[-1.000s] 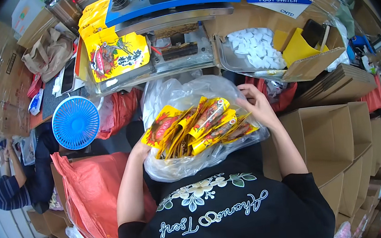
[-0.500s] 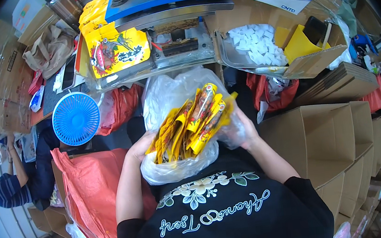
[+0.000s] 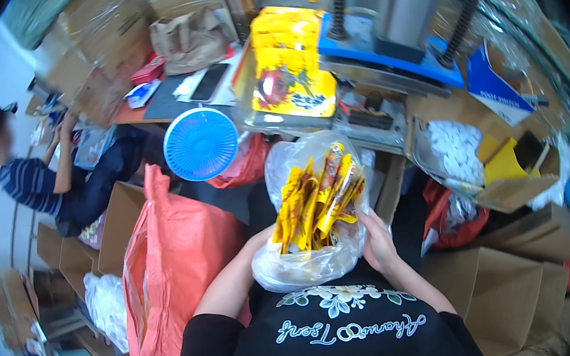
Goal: Packing yellow-packaged products into plastic bags and using a heat sealer to seal them.
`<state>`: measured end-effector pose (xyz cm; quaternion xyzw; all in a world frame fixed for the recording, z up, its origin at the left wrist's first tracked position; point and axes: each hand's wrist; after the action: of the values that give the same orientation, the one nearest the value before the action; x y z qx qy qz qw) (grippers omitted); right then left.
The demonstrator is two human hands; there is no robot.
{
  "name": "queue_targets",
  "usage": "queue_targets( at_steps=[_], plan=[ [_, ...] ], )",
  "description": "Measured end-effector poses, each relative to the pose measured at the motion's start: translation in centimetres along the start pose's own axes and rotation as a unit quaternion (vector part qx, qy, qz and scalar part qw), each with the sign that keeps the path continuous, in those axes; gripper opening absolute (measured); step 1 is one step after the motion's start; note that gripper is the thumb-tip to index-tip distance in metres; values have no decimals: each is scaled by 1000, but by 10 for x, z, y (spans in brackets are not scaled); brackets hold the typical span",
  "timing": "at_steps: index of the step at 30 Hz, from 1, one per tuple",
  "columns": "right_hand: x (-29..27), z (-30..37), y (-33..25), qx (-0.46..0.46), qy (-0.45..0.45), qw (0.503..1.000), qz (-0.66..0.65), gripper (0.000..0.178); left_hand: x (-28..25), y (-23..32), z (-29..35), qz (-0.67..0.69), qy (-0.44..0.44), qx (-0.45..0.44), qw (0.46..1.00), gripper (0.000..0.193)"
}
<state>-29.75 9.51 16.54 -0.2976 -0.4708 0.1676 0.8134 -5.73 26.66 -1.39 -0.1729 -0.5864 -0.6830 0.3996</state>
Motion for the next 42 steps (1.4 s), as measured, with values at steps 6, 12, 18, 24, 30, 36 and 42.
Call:
queue_targets(
  at_steps=[6,12,18,24,30,36,42],
  plan=[
    [37,-12,-19,-26,-67,997,-4,43,62,24,-50,77,-38,40,995,44],
    [61,-24,-33,-35,-76,994,63,35,85,46,-42,147,-109,41,982,45],
    [72,-66,-55,-141,12,981,135,34,112,68,-42,218,-179,42,958,47],
    [81,-135,-97,-74,-98,991,56,32,181,181,-8,95,-29,173,980,46],
    [153,-155,-113,-149,5,953,265,45,140,313,12,82,-34,304,949,50],
    [140,-133,-99,-62,-78,952,288,35,97,461,20,-7,70,378,923,50],
    [115,-116,-84,6,-100,929,357,23,27,500,-3,-80,249,372,891,47]
  ],
)
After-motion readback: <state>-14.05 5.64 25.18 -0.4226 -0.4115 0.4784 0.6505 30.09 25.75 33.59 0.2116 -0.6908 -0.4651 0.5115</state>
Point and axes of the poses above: each hand's wrist, its own z-axis away from the middle knuckle, its own x-axis out of the palm, y = z × x, and after that the axes turned 9 degrees about x, right-handed
